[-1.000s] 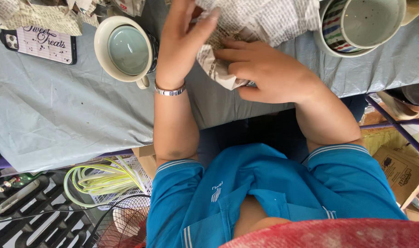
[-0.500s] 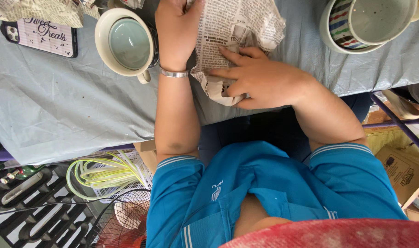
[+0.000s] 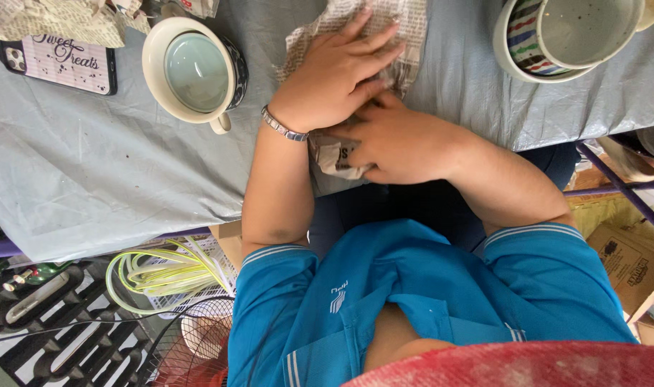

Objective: The person sits at a table and wraps ceramic cups, mugs and bowls in sheets of newspaper, crumpling and folding the paper around each piece and setting wrapped pieces aside. They handle the pottery one piece at a time, pressing the paper around each item by hand.

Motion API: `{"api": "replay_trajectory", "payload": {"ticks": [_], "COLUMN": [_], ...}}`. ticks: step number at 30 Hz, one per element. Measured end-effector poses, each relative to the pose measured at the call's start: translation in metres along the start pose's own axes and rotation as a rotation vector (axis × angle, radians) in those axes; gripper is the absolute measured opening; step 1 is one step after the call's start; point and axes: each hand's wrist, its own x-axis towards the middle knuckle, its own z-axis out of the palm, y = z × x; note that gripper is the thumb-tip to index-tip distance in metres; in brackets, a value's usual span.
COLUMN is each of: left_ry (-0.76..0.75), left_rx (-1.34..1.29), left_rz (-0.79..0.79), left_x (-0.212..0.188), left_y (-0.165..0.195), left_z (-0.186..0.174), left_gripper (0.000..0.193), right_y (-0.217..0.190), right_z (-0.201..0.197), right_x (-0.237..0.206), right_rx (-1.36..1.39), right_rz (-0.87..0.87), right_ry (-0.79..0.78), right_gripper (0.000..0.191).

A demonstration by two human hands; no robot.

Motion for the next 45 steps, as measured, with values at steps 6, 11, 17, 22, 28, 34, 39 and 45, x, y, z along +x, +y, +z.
{"api": "replay_trajectory", "payload": {"ticks": [6, 11, 17, 22, 28, 34, 39, 45], "left_ry": [-0.02, -0.096, -0.054, -0.006, -0.085, -0.201, -0.171, -0.143], "left_rx": [0.168, 0.157, 0.237, 0.122, 0.026, -0.236, -0.201, -0.164], "left_rz": [-0.172, -0.3, -0.291, -0.292, -0.196, -0.126, -0.086, -0.091], "left_x": [-0.004, 0.008, 0.015, -0.001, -0.019, -0.017, -0.016, -0.016], "left_y": [0.004, 0.016, 0.027, 0.007, -0.023, -0.016, -0.012, -0.016], "left_z": [0.005, -0.001, 0.02, 0.02, -0.011, -0.019, -0.02, -0.014], "left_gripper": [0.07, 0.082, 0.073, 0.059, 0.08, 0.098, 0.105, 0.101], "right_y": [-0.021, -0.016, -0.02, 0.012, 0.012, -0.065, -0.095, -0.085], "right_z": [-0.011, -0.052, -0.062, -0.033, -0.042, -0.054, -0.027, -0.016], "right_x": [-0.009, -0.035, -0.029, -0.016, -0.015, -0.02, -0.029, -0.017], "right_rx": [0.035, -0.046, -0.413, -0.599, -0.661, -0.693, -0.414, -0.406], "right_rz": [0.066, 0.227, 0.341, 0.337, 0.377, 0.17, -0.001, 0.226], "right_ry": [-0.1, 0.102, 0.524, 0.597, 0.621, 0.538, 0.177, -0.049], "right_gripper": [0.023, 0.015, 0.019, 0.017, 0.022, 0.029, 0.042, 0.052]}}
